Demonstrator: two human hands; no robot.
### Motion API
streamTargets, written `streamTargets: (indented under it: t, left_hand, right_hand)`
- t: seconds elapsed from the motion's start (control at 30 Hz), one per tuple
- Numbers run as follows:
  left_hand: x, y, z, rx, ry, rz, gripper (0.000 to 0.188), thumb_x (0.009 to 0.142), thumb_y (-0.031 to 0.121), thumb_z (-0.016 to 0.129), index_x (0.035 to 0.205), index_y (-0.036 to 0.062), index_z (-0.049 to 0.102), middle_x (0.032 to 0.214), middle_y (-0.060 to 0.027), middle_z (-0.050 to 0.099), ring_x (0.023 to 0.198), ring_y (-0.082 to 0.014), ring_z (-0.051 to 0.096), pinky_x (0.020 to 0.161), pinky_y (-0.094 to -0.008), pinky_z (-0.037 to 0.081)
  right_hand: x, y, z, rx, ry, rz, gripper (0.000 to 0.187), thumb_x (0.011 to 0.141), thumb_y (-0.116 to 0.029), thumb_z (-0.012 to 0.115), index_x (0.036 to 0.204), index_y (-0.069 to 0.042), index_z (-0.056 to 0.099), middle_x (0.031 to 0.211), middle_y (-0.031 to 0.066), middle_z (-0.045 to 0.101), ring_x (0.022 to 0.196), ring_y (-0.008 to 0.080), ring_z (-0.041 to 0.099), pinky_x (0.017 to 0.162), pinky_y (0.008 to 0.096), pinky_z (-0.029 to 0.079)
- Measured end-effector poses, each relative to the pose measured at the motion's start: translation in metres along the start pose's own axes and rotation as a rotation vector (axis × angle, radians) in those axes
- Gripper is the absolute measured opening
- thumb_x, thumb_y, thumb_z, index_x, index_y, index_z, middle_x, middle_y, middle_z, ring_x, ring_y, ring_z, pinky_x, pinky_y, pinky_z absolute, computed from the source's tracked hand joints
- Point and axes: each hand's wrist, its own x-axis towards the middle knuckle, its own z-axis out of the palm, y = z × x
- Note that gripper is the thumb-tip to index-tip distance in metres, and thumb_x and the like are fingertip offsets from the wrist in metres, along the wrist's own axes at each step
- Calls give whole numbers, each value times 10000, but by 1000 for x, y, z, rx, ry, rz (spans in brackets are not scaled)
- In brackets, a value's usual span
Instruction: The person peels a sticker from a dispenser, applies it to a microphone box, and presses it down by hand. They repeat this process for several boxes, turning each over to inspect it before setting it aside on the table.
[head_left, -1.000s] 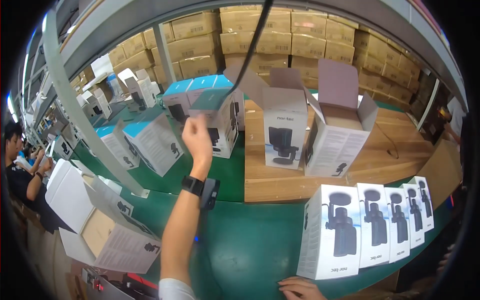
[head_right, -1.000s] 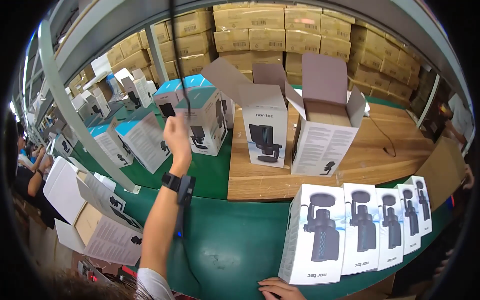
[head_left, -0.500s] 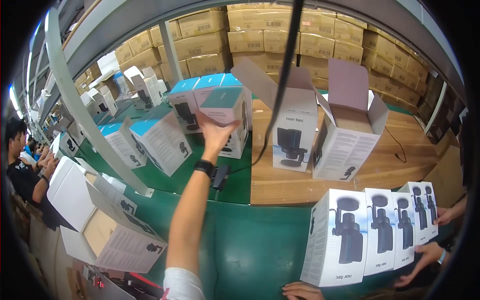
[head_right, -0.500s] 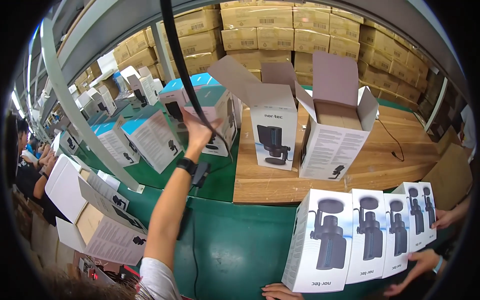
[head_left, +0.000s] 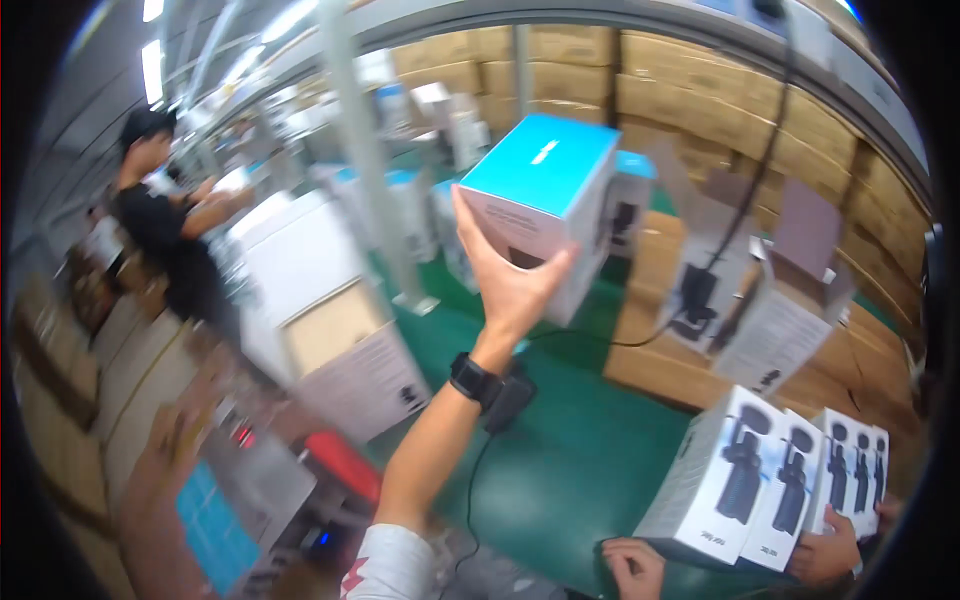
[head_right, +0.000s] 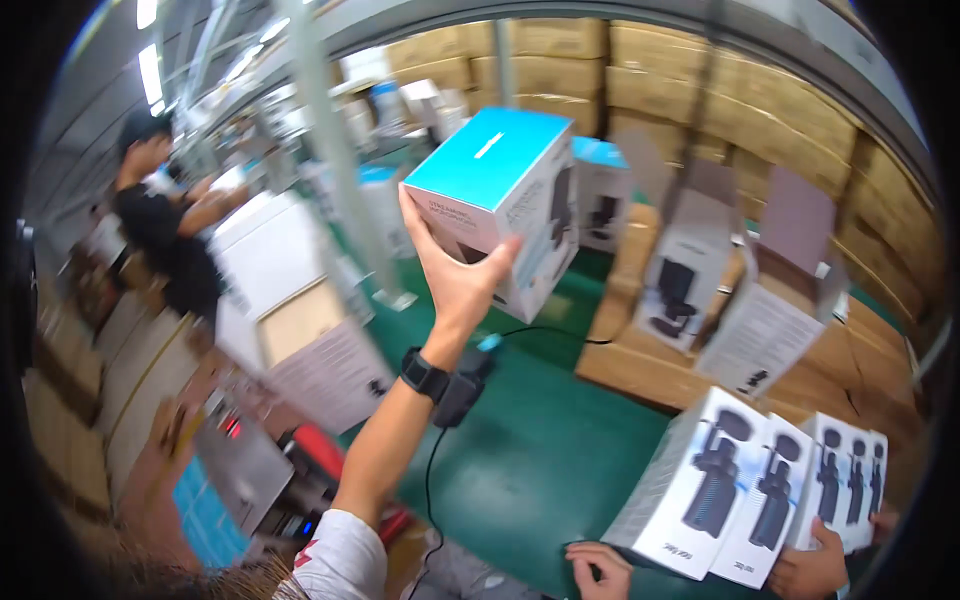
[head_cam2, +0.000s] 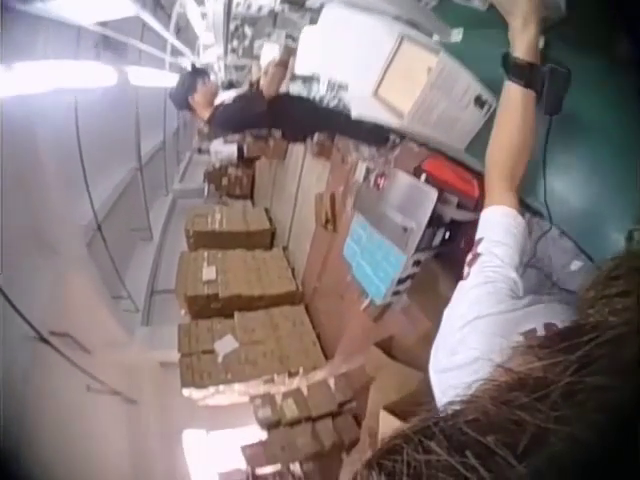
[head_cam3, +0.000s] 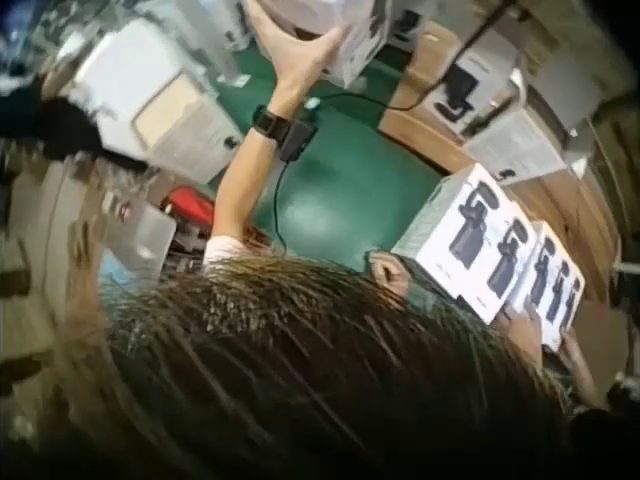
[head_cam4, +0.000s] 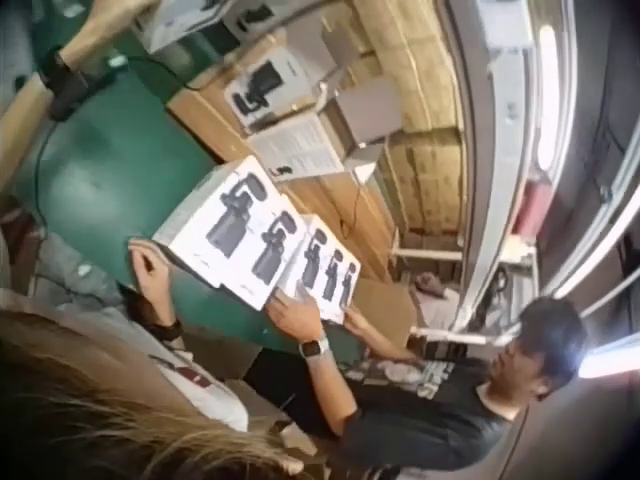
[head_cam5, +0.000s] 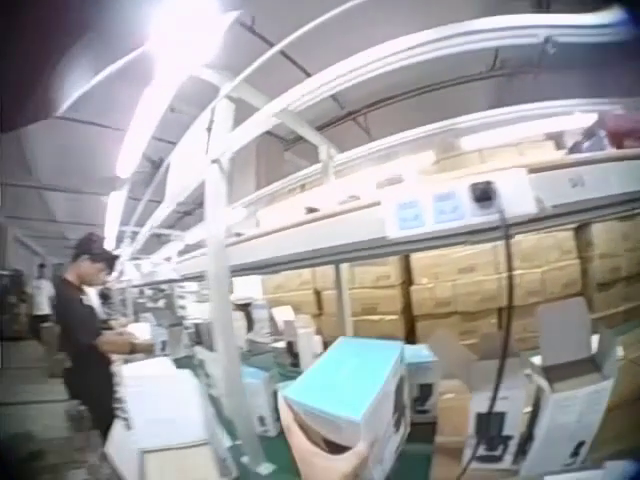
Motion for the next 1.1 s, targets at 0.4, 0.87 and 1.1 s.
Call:
streamTargets:
  t: [0.4, 0.87, 1.1]
  left_hand:
    - [-196, 179, -364, -393, 233, -553, 1300, 801, 421, 872, 1688, 33, 4, 1573, -183, 376, 1445, -298, 441, 1180, -441, 397]
    - [-307, 98, -470, -667, 506, -881, 570, 1057, 336, 607, 1513, 26, 462, 1486, -145, 555, 1413, -270, 501, 1184, -427, 389]
    - [-346, 77, -487, -1032, 758, -728, 529, 1079, 282, 537, 1494, -36, 465, 1549, -189, 515, 1419, -334, 508, 1202, -459, 406]
  right_hand:
    - [100, -135, -102, 694, 616, -683, 737, 651, -207, 949, 1339, -262, 691, 1598, 173, 448, 1447, 502, 399, 1177, 665, 332]
    - [233, -252, -202, 524, 100, -1131, 952, 658, -253, 935, 1533, -305, 564, 1633, 65, 483, 1548, 353, 383, 1059, 462, 484]
    - [329, -337, -214, 519, -26, -1234, 938, 697, -285, 922, 1553, -269, 538, 1659, 58, 440, 1542, 371, 368, 1114, 467, 501]
